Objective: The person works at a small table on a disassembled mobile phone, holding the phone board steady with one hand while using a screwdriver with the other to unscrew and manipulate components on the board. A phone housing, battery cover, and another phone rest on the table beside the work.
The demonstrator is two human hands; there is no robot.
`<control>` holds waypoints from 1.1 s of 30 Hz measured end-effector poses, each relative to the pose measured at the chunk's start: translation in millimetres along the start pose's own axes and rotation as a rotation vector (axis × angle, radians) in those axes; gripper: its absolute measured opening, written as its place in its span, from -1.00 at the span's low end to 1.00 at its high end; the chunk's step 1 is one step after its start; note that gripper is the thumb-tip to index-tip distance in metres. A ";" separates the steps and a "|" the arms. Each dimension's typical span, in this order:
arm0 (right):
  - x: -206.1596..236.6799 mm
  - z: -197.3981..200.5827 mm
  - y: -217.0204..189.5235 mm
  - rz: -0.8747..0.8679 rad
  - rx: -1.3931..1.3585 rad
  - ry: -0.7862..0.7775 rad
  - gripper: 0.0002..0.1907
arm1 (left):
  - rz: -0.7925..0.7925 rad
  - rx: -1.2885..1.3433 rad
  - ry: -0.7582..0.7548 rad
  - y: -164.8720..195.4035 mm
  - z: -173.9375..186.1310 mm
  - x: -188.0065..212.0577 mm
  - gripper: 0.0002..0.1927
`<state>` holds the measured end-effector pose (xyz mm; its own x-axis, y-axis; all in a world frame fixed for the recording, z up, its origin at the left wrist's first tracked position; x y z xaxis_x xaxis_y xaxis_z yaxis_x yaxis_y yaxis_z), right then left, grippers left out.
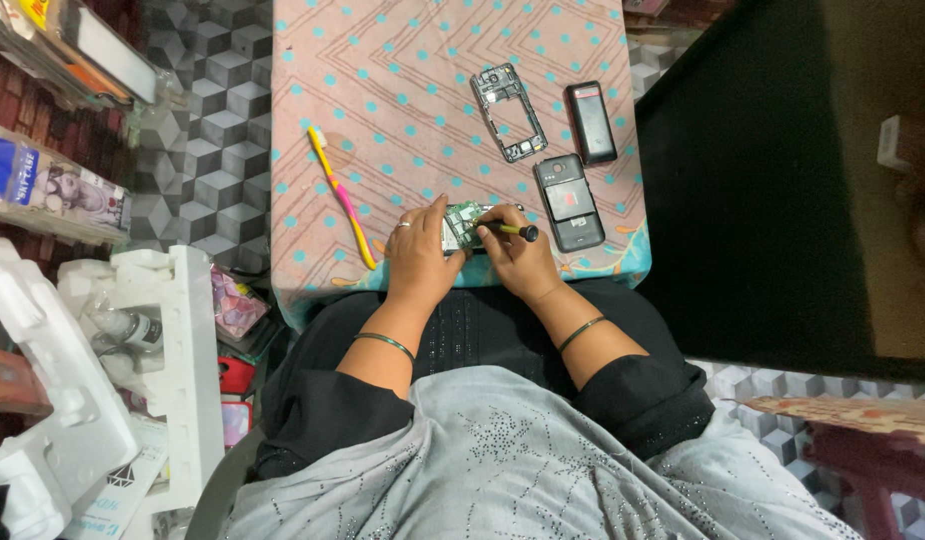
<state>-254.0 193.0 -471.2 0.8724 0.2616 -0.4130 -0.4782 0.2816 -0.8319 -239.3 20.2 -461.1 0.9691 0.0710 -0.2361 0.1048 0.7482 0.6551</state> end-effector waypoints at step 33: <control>7.5 4.6 -18.2 0.074 0.202 0.013 -0.85 | -0.024 -0.021 -0.002 -3.1 -2.8 1.9 -0.14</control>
<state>-239.2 194.1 -457.5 0.8346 0.2769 -0.4762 -0.5507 0.4420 -0.7081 -238.5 19.9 -465.5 0.9669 0.0517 -0.2500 0.1231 0.7634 0.6341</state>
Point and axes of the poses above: each hand's wrist, its own x-axis away from the middle knuckle, its own z-axis out of the back of the hand, y = z × x, the point moved 2 cm from there along -x, towards the middle knuckle, and after that the axes turned 10 degrees about z, right-handed, at the moved point
